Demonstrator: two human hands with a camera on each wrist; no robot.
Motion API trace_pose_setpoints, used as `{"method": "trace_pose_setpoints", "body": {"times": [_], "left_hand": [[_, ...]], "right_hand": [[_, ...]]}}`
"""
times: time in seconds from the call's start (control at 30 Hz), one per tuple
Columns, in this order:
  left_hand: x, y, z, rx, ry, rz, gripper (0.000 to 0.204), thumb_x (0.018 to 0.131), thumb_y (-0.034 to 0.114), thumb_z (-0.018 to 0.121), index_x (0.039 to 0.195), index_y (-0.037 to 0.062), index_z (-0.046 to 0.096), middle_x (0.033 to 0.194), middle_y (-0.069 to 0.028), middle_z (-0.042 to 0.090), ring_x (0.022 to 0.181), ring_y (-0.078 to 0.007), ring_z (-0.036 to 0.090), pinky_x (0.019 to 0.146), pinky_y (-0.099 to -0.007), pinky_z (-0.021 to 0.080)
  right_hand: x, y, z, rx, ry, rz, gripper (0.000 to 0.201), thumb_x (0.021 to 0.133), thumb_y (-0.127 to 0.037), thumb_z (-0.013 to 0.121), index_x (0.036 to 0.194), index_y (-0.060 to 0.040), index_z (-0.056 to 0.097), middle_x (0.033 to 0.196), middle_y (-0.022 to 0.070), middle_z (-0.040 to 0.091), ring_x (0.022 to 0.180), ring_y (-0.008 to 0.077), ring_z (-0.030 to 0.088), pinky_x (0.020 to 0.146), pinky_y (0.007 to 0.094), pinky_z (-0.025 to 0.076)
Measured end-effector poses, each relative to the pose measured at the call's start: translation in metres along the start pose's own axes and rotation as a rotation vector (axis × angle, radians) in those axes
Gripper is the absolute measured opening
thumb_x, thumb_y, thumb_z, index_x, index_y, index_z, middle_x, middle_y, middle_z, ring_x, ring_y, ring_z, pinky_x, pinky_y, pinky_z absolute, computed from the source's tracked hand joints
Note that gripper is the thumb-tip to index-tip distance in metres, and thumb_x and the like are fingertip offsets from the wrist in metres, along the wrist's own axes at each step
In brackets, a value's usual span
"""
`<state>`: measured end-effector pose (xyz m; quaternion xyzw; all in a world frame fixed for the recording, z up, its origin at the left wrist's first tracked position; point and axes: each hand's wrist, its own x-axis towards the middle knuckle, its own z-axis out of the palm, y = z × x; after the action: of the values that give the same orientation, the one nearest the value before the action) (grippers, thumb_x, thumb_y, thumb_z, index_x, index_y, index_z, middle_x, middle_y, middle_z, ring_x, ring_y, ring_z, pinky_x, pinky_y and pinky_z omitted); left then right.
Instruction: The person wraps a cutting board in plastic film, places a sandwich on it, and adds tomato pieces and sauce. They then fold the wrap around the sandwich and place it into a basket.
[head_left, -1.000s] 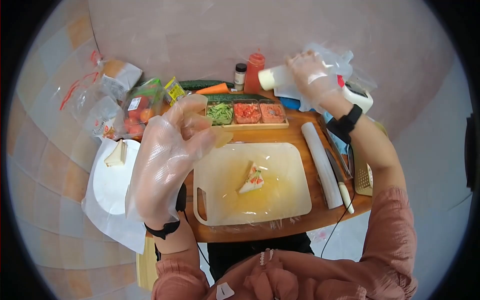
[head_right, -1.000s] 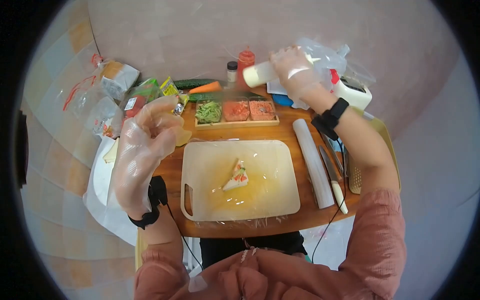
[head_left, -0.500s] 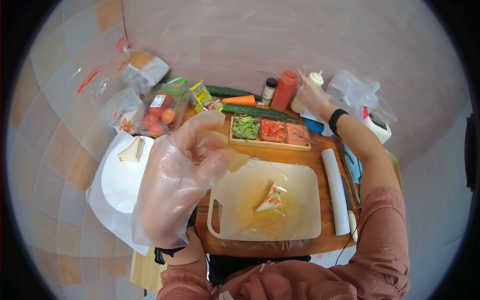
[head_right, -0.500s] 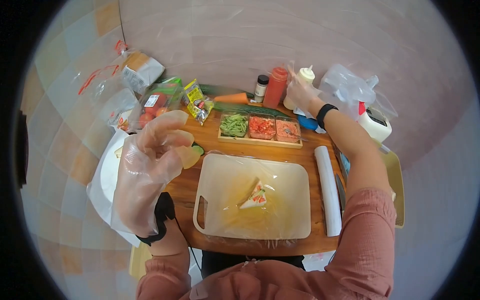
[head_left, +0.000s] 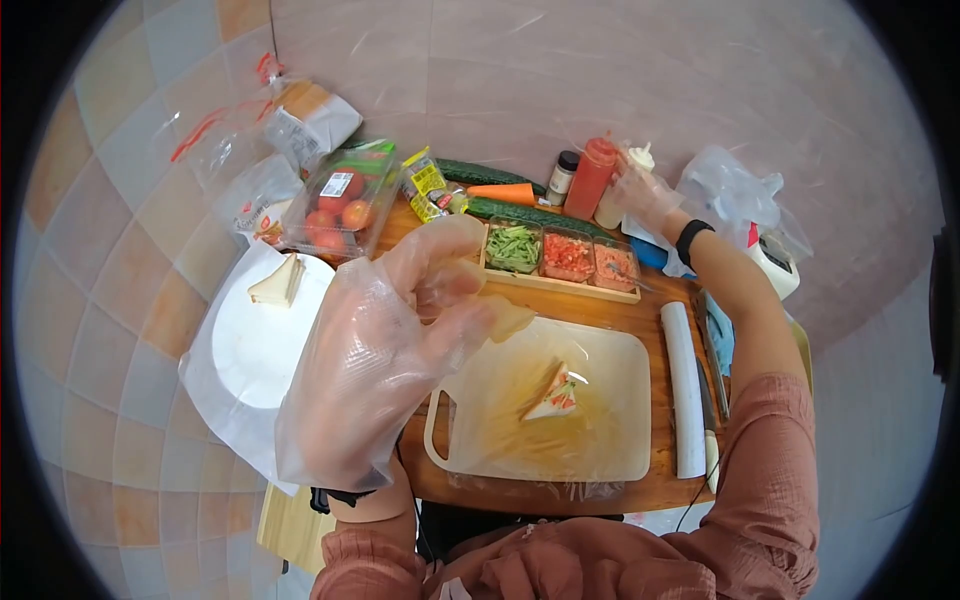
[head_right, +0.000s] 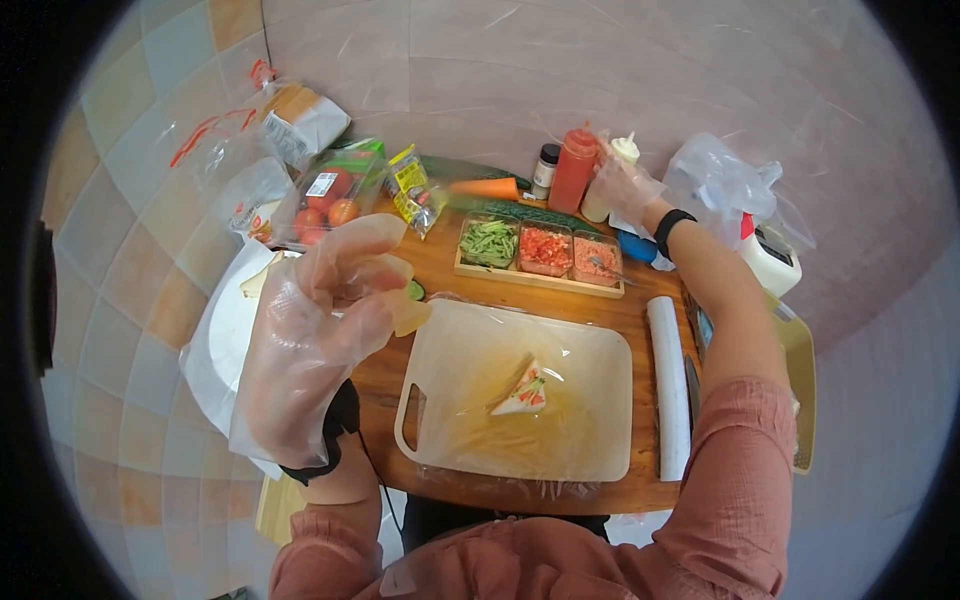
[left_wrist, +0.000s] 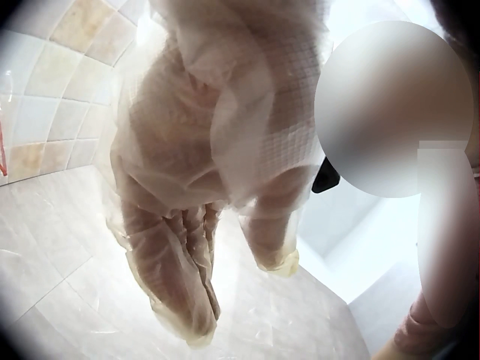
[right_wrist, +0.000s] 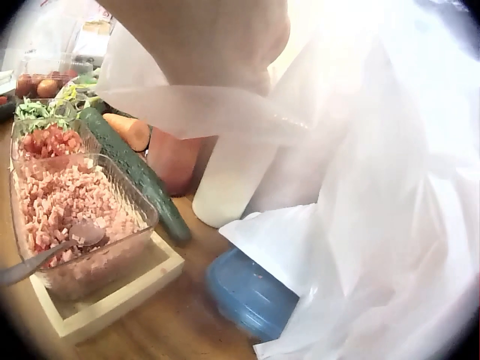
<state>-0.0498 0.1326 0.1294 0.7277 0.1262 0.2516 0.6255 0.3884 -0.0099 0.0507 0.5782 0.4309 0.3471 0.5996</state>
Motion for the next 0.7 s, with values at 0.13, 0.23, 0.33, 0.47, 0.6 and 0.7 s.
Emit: {"method": "trace_pose_setpoints", "body": {"times": [0.13,0.23,0.33,0.47,0.6,0.7], "left_hand": [[-0.001,0.001,-0.001,0.035,-0.001,-0.01,0.051,0.08,0.008,0.068,0.13,-0.0021,0.063,0.107,-0.0091,0.067,0.1,-0.0158,0.063,0.09,-0.031,0.052],[-0.002,-0.003,0.002,0.095,0.017,0.059,0.047,0.082,0.012,0.071,0.126,-0.0019,0.064,0.099,-0.0147,0.071,0.093,-0.0218,0.069,0.085,-0.0333,0.054],[-0.005,0.005,0.004,0.143,-0.002,0.063,0.047,0.083,0.013,0.073,0.126,-0.0015,0.064,0.096,-0.0135,0.071,0.09,-0.0207,0.069,0.08,-0.0318,0.055],[-0.004,0.008,0.003,0.286,-0.119,0.064,0.05,0.083,0.013,0.074,0.13,-0.001,0.063,0.091,-0.0091,0.071,0.085,-0.0159,0.068,0.077,-0.0297,0.054],[0.003,-0.017,0.004,0.379,-0.092,0.54,0.036,0.086,0.022,0.068,0.11,-0.0047,0.065,0.085,-0.0275,0.066,0.079,-0.0408,0.067,0.072,-0.0444,0.053],[-0.003,-0.014,0.005,0.356,-0.065,0.619,0.028,0.087,0.021,0.062,0.094,-0.0061,0.062,0.08,-0.0288,0.063,0.074,-0.044,0.063,0.067,-0.0494,0.049]], "right_hand": [[-0.002,0.001,0.026,-0.214,0.291,0.112,0.044,0.089,-0.011,0.062,0.132,-0.0001,0.062,0.136,0.0122,0.064,0.142,0.0269,0.047,0.127,0.041,0.026],[-0.029,0.012,-0.005,-0.167,0.223,0.028,0.049,0.088,-0.003,0.06,0.137,-0.0014,0.058,0.146,0.0131,0.057,0.146,0.0262,0.043,0.129,0.0416,0.023],[-0.048,0.019,-0.021,-0.124,0.323,-0.078,0.039,0.087,-0.004,0.061,0.126,0.0001,0.065,0.133,0.0135,0.064,0.136,0.0263,0.052,0.128,0.044,0.025],[-0.072,0.037,-0.086,0.238,-0.076,-0.304,0.025,0.082,-0.002,0.061,0.104,0.0011,0.07,0.106,0.0116,0.067,0.114,0.0274,0.061,0.126,0.0505,0.028],[-0.126,0.027,-0.11,0.875,0.59,-0.038,0.023,0.08,-0.005,0.062,0.102,0.0002,0.068,0.098,0.0145,0.065,0.103,0.0334,0.061,0.116,0.0527,0.037],[-0.176,0.013,-0.147,0.999,0.363,0.04,0.03,0.081,-0.001,0.063,0.111,0.0008,0.067,0.098,0.0169,0.062,0.097,0.0356,0.059,0.096,0.0498,0.048]]}}
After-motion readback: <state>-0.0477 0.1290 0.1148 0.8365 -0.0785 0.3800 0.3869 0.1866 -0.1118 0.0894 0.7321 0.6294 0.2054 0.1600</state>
